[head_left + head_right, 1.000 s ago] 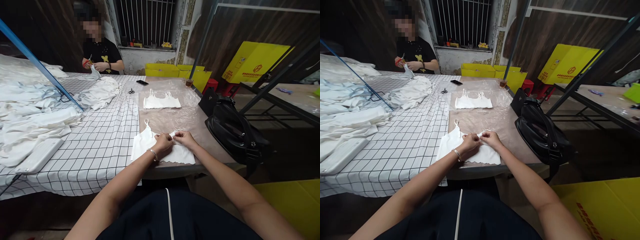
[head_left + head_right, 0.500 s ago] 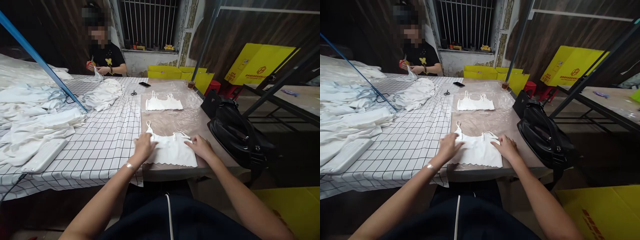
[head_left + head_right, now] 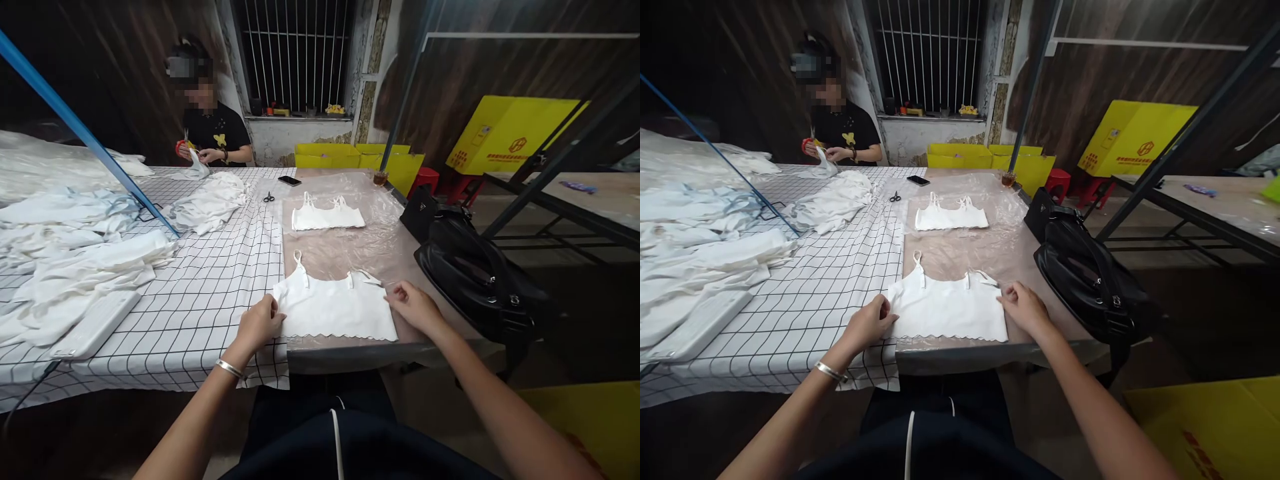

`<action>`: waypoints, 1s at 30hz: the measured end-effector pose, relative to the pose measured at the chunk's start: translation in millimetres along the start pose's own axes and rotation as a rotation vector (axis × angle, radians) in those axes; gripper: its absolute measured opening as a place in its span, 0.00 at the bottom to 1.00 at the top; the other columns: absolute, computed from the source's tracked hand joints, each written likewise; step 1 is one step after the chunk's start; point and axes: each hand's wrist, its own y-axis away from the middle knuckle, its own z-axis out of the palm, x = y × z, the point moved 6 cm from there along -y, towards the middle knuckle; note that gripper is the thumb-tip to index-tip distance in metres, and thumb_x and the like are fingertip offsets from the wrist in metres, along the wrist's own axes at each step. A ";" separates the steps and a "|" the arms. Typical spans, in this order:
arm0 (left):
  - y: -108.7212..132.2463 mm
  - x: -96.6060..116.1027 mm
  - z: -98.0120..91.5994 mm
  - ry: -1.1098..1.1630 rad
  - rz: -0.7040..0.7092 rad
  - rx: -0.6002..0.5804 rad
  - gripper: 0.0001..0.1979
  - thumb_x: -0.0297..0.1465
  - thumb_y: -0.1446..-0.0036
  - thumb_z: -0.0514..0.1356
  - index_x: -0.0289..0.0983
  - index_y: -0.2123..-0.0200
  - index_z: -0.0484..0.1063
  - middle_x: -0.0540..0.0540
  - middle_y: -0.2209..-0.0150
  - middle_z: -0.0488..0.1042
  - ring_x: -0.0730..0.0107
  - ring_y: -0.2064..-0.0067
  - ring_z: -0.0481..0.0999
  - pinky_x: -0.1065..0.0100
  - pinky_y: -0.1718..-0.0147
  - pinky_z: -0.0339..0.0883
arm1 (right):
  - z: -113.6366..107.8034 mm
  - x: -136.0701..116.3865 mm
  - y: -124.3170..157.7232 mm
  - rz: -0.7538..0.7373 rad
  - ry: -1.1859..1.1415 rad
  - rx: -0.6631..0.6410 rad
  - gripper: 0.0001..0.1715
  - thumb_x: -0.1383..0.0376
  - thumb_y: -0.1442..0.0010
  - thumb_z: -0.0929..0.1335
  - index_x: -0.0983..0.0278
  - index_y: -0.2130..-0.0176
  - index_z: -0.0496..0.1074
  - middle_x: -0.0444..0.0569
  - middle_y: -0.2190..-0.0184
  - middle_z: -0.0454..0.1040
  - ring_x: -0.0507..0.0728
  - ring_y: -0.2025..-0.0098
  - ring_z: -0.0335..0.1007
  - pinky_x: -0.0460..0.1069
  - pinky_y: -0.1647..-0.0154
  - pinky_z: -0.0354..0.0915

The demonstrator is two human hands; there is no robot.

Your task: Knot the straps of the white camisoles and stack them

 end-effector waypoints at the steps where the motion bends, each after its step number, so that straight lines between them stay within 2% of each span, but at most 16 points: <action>1: -0.6 -0.5 -0.3 0.003 0.002 0.001 0.07 0.35 0.42 0.57 0.40 0.61 0.63 0.47 0.64 0.76 0.60 0.62 0.75 0.65 0.66 0.60 | -2.3 -4.2 -10.7 -0.031 0.034 0.025 0.10 0.58 0.48 0.69 0.61 0.65 0.72 0.47 0.69 0.74 0.57 0.66 0.70 0.48 0.66 0.62; 3: -2.1 -2.2 0.4 0.006 -0.008 -0.011 0.12 0.35 0.42 0.56 0.40 0.56 0.62 0.47 0.62 0.77 0.60 0.60 0.76 0.64 0.63 0.60 | 3.3 -15.1 -35.2 -0.071 0.118 -0.050 0.11 0.61 0.50 0.70 0.60 0.63 0.74 0.47 0.67 0.74 0.56 0.64 0.70 0.46 0.64 0.62; 6: -5.1 -3.9 3.1 -0.008 -0.036 -0.048 0.17 0.36 0.41 0.56 0.39 0.50 0.61 0.46 0.60 0.77 0.59 0.56 0.76 0.60 0.57 0.60 | 17.6 -32.6 -72.3 -0.061 0.201 -0.196 0.12 0.65 0.55 0.73 0.60 0.66 0.76 0.42 0.71 0.75 0.54 0.67 0.70 0.45 0.67 0.60; 9: -7.3 -4.3 4.3 -0.009 -0.047 -0.061 0.20 0.36 0.41 0.56 0.38 0.47 0.60 0.44 0.59 0.77 0.57 0.53 0.75 0.57 0.53 0.58 | 17.1 -47.2 -103.4 -0.029 0.218 -0.132 0.13 0.66 0.49 0.70 0.61 0.60 0.75 0.45 0.68 0.76 0.55 0.64 0.71 0.46 0.65 0.59; 12: -6.7 -7.3 4.2 0.004 -0.059 -0.062 0.23 0.37 0.43 0.56 0.38 0.45 0.58 0.44 0.59 0.77 0.55 0.52 0.75 0.55 0.51 0.57 | 4.3 -50.6 -118.0 -0.012 0.255 0.000 0.27 0.68 0.45 0.69 0.62 0.45 0.67 0.52 0.55 0.76 0.58 0.55 0.70 0.47 0.61 0.59; 14: -4.8 -10.9 4.0 0.015 -0.069 -0.062 0.25 0.39 0.44 0.57 0.38 0.45 0.59 0.45 0.59 0.77 0.54 0.53 0.75 0.55 0.51 0.56 | -4.0 -42.9 -113.3 0.015 0.301 0.018 0.30 0.67 0.47 0.71 0.64 0.45 0.66 0.55 0.52 0.74 0.60 0.53 0.70 0.47 0.61 0.59; 15: -3.7 -12.6 3.7 0.020 -0.072 -0.061 0.24 0.41 0.44 0.58 0.38 0.47 0.60 0.45 0.59 0.77 0.54 0.54 0.75 0.55 0.51 0.56 | -5.4 -35.7 -105.8 0.044 0.318 -0.026 0.25 0.65 0.47 0.72 0.65 0.49 0.68 0.56 0.54 0.75 0.60 0.55 0.70 0.47 0.64 0.59; 17: -1.8 -14.6 3.1 0.028 -0.072 -0.054 0.21 0.47 0.43 0.56 0.38 0.55 0.64 0.45 0.61 0.77 0.54 0.55 0.75 0.54 0.51 0.56 | -1.1 -18.1 -79.7 0.109 0.310 -0.210 0.16 0.56 0.46 0.71 0.65 0.62 0.72 0.52 0.64 0.76 0.58 0.64 0.71 0.47 0.70 0.57; 19: -1.1 -13.9 2.8 0.022 -0.068 -0.045 0.19 0.49 0.40 0.51 0.38 0.63 0.64 0.45 0.63 0.77 0.55 0.57 0.76 0.54 0.52 0.56 | 8.6 -2.9 -42.6 0.143 0.266 -0.419 0.20 0.49 0.47 0.71 0.63 0.72 0.70 0.47 0.74 0.74 0.56 0.71 0.68 0.47 0.75 0.54; 21: -1.4 -10.7 3.2 -0.007 -0.061 -0.038 0.17 0.47 0.38 0.49 0.39 0.67 0.63 0.45 0.63 0.77 0.55 0.58 0.76 0.55 0.54 0.57 | 15.7 4.3 -8.5 0.123 0.219 -0.507 0.20 0.50 0.50 0.72 0.62 0.75 0.68 0.45 0.76 0.72 0.55 0.73 0.67 0.47 0.75 0.53; 22: -1.7 -8.4 3.7 -0.028 -0.055 -0.035 0.16 0.45 0.38 0.49 0.39 0.68 0.62 0.44 0.63 0.77 0.55 0.58 0.75 0.56 0.56 0.58 | 15.9 4.9 2.4 0.106 0.194 -0.467 0.18 0.53 0.51 0.73 0.62 0.75 0.67 0.45 0.75 0.73 0.55 0.72 0.67 0.47 0.74 0.55; 24: -2.1 -3.6 4.9 -0.070 -0.042 -0.023 0.13 0.42 0.38 0.51 0.38 0.68 0.61 0.43 0.62 0.76 0.54 0.57 0.75 0.57 0.58 0.58 | 9.0 -1.7 8.6 0.050 0.137 -0.243 0.12 0.58 0.49 0.72 0.62 0.72 0.68 0.47 0.69 0.73 0.55 0.67 0.68 0.47 0.69 0.58; 26: -2.0 0.3 6.0 -0.100 -0.028 -0.009 0.12 0.40 0.38 0.51 0.38 0.68 0.62 0.42 0.61 0.76 0.54 0.56 0.74 0.57 0.59 0.59 | 0.1 -17.8 -2.4 -0.027 0.089 0.008 0.10 0.59 0.46 0.70 0.62 0.70 0.69 0.48 0.65 0.73 0.55 0.64 0.68 0.47 0.64 0.60; 27: -1.9 1.4 6.3 -0.107 -0.023 -0.002 0.11 0.40 0.38 0.51 0.38 0.68 0.62 0.41 0.61 0.76 0.53 0.55 0.74 0.57 0.59 0.59 | -1.0 -28.5 -13.6 -0.062 0.081 0.083 0.10 0.59 0.45 0.70 0.62 0.70 0.68 0.48 0.65 0.72 0.55 0.63 0.68 0.47 0.63 0.60; 28: -1.7 1.8 6.4 -0.109 -0.020 0.004 0.11 0.39 0.37 0.50 0.38 0.67 0.62 0.41 0.61 0.76 0.53 0.55 0.74 0.57 0.59 0.59 | 1.2 -40.4 -28.1 -0.091 0.085 0.111 0.11 0.58 0.44 0.69 0.62 0.71 0.68 0.48 0.65 0.72 0.55 0.62 0.68 0.47 0.63 0.60; 30: -1.5 0.8 5.9 -0.103 -0.018 0.011 0.11 0.39 0.37 0.50 0.38 0.67 0.63 0.42 0.61 0.76 0.53 0.55 0.74 0.56 0.58 0.59 | 13.2 -64.2 -63.3 -0.102 0.117 0.067 0.13 0.57 0.44 0.69 0.62 0.73 0.67 0.49 0.65 0.72 0.55 0.62 0.68 0.47 0.63 0.60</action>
